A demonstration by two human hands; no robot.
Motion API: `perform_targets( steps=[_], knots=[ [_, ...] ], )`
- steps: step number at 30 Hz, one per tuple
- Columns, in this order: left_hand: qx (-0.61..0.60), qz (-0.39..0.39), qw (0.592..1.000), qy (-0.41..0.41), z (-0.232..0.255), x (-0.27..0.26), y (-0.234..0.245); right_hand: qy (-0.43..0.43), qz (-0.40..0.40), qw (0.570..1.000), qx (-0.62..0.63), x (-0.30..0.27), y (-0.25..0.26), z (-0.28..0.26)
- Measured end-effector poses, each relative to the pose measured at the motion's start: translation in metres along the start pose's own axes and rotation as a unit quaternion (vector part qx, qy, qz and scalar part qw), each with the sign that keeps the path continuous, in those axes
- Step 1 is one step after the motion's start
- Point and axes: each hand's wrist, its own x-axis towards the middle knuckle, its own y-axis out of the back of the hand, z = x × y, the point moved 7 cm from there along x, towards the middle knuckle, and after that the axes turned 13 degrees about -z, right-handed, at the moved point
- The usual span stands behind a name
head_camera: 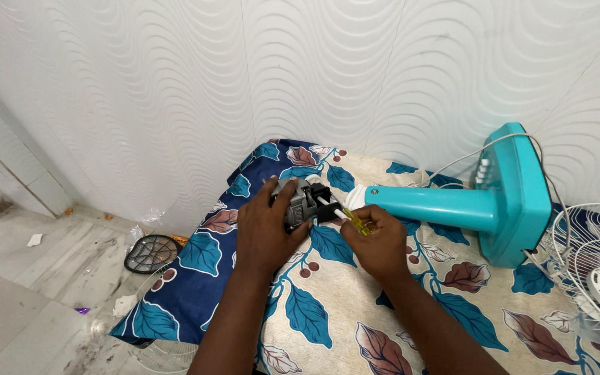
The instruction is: The person uses a screwdriver to remove screws and detach components from an electric fan motor assembly. They remove a black plastic bracket and a white plastic part, then continue unscrewing and separating internal parts of the motor housing.
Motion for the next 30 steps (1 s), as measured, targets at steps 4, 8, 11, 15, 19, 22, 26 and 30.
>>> perform_targets(
  steps=[4, 8, 11, 15, 19, 22, 26, 30],
  knots=[
    [0.0, -0.009, 1.0, 0.006, 0.0, 0.0, -0.002, -0.007, 0.006, 1.0, -0.01, 0.0, 0.006, 0.001],
    [-0.008, -0.014, 1.0, 0.016, -0.002, 0.001, -0.002, -0.01, 0.009, 1.0, 0.005, 0.004, 0.011, 0.006],
    [-0.016, -0.021, 0.999, 0.023, -0.003, 0.002, -0.001, -0.022, 0.01, 0.999, 0.045, 0.008, 0.017, 0.016],
    [-0.024, -0.026, 0.999, 0.034, -0.004, 0.002, -0.003, -0.045, -0.013, 0.993, 0.104, 0.014, 0.026, 0.034],
    [-0.025, -0.022, 0.999, 0.018, -0.004, 0.001, -0.001, -0.057, -0.029, 0.984, 0.164, 0.02, 0.032, 0.051],
    [-0.027, -0.02, 0.999, 0.013, -0.003, 0.0, -0.001, -0.052, -0.059, 0.986, 0.15, 0.022, 0.035, 0.057],
    [-0.028, -0.018, 0.999, 0.011, -0.003, 0.001, -0.001, -0.111, -0.106, 0.979, 0.135, 0.022, 0.034, 0.065],
    [-0.019, -0.014, 1.0, 0.006, 0.0, 0.0, 0.001, -0.175, -0.15, 0.965, 0.125, 0.018, 0.026, 0.068]
  ],
)
